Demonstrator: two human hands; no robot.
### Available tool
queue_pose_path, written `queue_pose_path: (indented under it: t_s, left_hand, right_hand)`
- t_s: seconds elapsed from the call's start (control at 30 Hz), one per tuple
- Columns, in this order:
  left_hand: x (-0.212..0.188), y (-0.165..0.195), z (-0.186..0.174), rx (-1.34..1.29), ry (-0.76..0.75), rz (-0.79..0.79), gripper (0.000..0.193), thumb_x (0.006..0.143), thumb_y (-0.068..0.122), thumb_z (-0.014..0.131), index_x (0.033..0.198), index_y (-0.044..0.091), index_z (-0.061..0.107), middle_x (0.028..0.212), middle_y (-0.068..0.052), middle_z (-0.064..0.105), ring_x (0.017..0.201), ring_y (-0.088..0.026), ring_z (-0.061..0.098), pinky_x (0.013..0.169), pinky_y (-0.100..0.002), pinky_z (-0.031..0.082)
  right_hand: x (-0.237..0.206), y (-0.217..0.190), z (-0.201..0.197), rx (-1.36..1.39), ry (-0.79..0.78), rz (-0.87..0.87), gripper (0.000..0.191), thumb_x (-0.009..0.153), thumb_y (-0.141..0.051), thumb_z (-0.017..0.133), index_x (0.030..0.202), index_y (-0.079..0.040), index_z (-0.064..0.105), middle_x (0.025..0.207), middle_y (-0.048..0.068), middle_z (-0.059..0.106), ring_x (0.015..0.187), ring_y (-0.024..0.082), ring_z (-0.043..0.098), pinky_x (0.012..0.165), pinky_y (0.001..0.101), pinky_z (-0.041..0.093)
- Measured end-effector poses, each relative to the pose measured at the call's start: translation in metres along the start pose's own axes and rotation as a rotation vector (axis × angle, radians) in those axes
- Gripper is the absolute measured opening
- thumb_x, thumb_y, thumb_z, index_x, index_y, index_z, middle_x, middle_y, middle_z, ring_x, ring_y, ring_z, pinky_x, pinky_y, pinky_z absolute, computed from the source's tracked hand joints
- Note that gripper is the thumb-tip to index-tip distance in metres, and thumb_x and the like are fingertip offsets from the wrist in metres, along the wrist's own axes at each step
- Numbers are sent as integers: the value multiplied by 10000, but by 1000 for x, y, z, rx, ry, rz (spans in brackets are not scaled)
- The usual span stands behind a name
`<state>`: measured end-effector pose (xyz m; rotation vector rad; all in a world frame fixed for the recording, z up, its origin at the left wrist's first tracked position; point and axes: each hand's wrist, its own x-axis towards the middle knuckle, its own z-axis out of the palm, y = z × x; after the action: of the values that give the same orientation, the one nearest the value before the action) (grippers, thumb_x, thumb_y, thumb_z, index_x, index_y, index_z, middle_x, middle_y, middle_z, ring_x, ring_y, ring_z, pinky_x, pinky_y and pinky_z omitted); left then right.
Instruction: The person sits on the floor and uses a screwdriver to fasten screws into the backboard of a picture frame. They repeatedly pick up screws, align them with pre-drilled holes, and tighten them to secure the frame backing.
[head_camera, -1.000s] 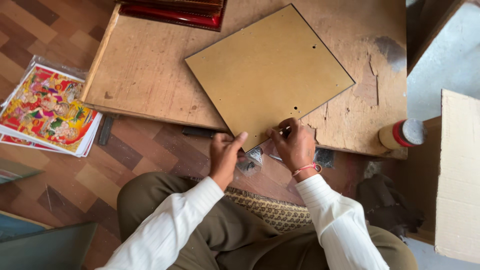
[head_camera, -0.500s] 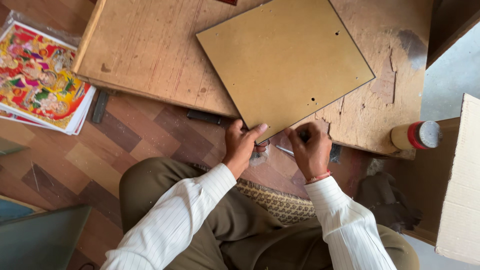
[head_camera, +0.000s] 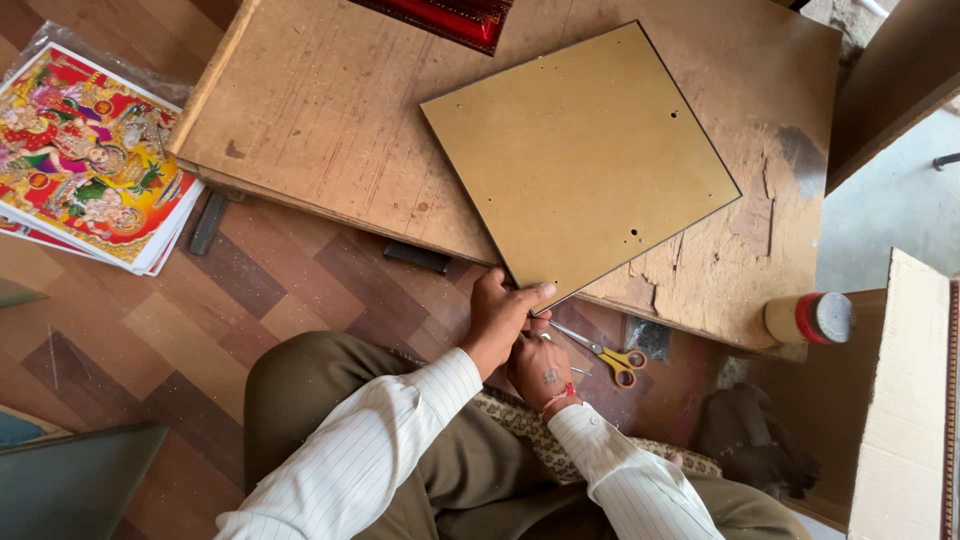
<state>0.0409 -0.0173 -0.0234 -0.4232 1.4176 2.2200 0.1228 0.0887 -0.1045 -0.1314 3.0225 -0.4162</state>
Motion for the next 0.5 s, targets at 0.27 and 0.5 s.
queue_pose_path:
  t_s: [0.27, 0.5]
  left_hand:
    - [-6, 4, 7, 22, 30, 33, 244, 827, 47, 781, 994, -28, 619, 892, -130, 734, 598, -162, 684, 464, -267, 567]
    - [-10, 12, 7, 13, 17, 26, 242, 831, 29, 771, 994, -38, 606, 908, -138, 735, 595, -163, 692, 459, -267, 575]
  right_hand:
    - [3, -3, -7, 162, 113, 60, 80, 785, -136, 727, 829, -71, 739, 728, 193, 715, 700, 387, 703, 656, 485, 560]
    - [-3, -11, -19, 427, 290, 89, 182, 732, -75, 739, 911, -69, 770, 812, 199, 726, 754, 403, 705, 666, 463, 559]
